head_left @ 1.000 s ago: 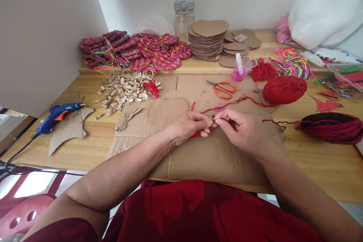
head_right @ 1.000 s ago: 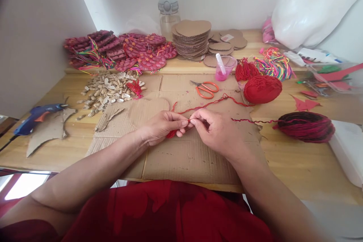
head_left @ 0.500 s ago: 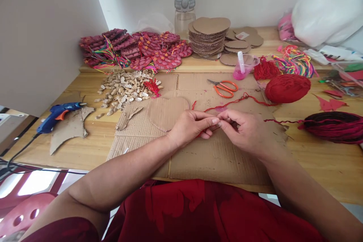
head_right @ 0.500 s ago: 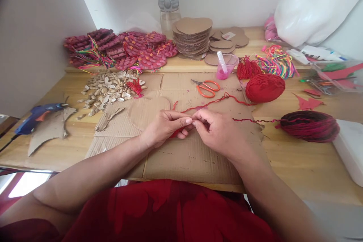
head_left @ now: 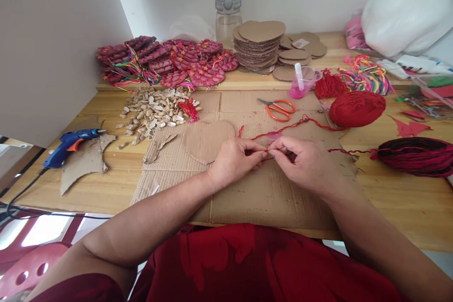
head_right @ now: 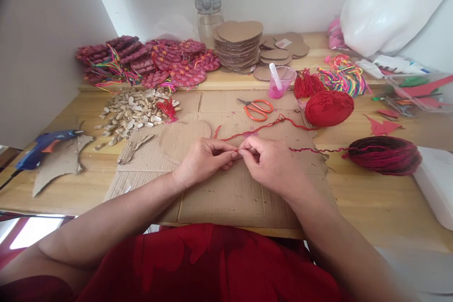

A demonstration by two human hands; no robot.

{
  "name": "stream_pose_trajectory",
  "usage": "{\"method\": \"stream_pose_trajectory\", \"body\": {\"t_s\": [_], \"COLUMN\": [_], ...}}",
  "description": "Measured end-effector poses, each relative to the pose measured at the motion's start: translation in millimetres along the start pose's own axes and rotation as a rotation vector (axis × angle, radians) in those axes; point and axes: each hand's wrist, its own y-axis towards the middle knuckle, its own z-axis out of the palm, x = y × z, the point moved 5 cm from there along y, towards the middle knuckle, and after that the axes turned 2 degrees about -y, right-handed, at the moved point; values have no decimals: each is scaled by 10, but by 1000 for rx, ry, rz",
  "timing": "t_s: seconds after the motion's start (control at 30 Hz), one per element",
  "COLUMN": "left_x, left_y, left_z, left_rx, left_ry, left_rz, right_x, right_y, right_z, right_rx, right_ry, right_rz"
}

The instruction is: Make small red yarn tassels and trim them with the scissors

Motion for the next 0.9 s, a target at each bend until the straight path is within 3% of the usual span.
{"method": "stream_pose_trajectory", "body": {"t_s": [0.4,0.6,0.8,0.9], "left_x": [-173,-187,-123,-114], "left_y": [-50,-60,-6,13], "left_z": [-41,-59,-106,-142], "left_rx": [-58,-76,-50,-62], "left_ry": [366,362,195,157], "left_rz": [234,194,93,63], "right_x": [-9,-27,-10,0], "right_y": [0,-1,12,20], "right_z": [67,73,-21,-68], "right_rx": [36,43,62,66], "right_ry": [-17,34,193,152], "right_rz": [-18,-16,-20,-41]}}
